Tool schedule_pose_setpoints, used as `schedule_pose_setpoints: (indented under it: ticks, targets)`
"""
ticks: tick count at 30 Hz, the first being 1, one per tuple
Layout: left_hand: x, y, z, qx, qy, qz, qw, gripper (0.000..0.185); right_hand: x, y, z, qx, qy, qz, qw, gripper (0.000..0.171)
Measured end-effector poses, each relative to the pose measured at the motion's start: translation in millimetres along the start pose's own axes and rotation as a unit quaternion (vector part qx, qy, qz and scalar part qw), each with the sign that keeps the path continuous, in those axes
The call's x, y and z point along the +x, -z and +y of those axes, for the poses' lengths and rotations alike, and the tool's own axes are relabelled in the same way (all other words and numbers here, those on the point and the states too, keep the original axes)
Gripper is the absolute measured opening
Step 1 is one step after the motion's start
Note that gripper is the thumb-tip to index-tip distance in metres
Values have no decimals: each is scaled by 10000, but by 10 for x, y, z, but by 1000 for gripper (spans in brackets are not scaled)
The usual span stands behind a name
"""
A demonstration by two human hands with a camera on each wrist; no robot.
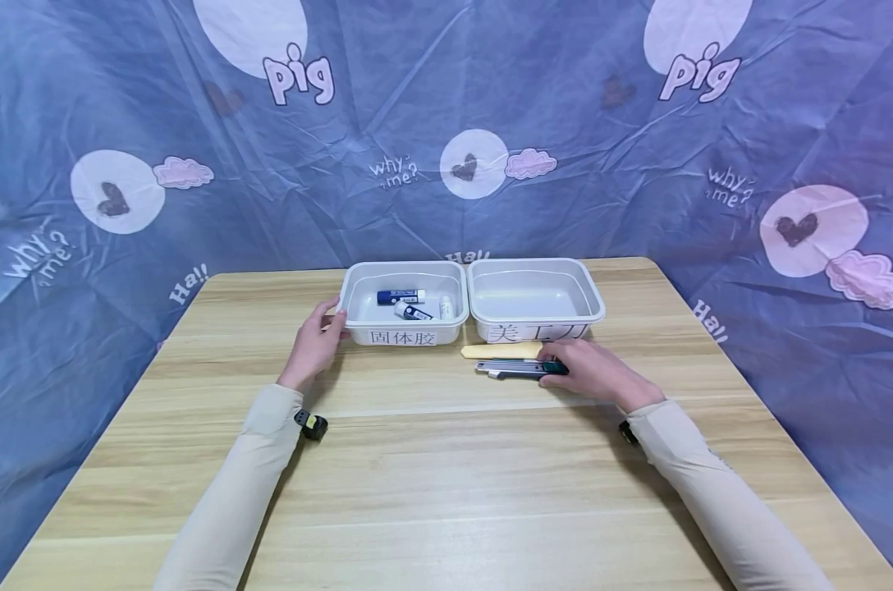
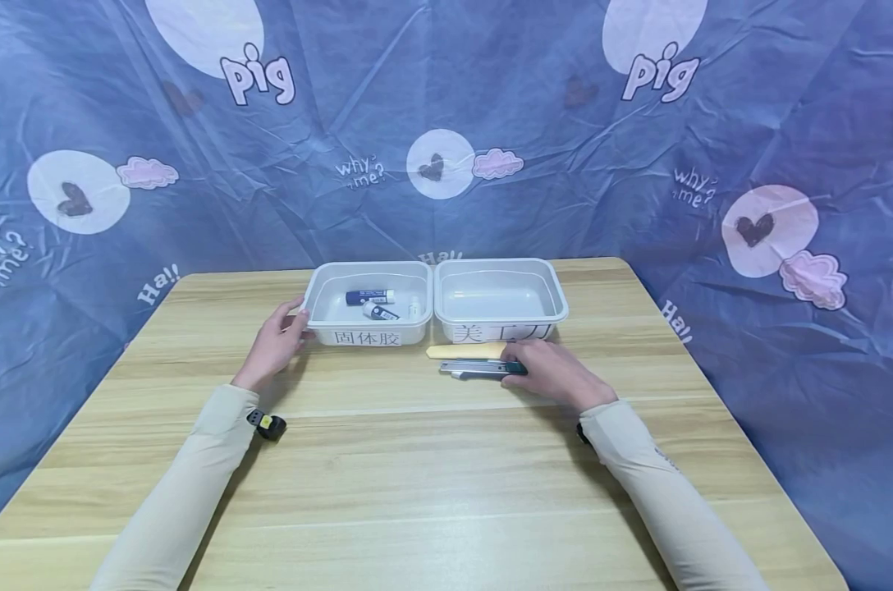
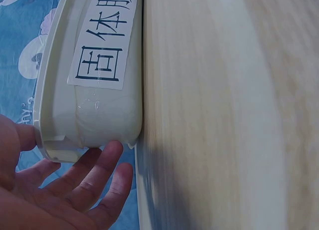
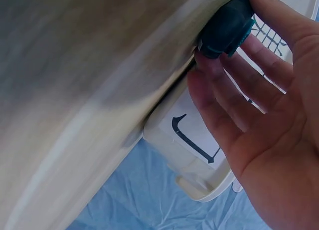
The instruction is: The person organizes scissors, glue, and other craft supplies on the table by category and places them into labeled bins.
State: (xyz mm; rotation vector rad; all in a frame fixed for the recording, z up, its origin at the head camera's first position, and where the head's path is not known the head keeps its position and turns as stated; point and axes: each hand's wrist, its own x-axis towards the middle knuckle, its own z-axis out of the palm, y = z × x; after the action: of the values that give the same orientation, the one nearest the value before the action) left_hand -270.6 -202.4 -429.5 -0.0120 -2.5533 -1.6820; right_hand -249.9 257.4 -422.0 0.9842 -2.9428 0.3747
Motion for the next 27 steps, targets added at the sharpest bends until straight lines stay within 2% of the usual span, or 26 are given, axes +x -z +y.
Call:
schedule_pose_setpoints:
  ticks: [14,27]
  targets:
    - [-11,-5,13,-125,35,-67,9999,55,-2,14,-13,-23,118,-167,9998,29]
    - [-11,-9,7,-188,-36,-11,9998,54,-23,53,-9,-3,146,-24,9999,28]
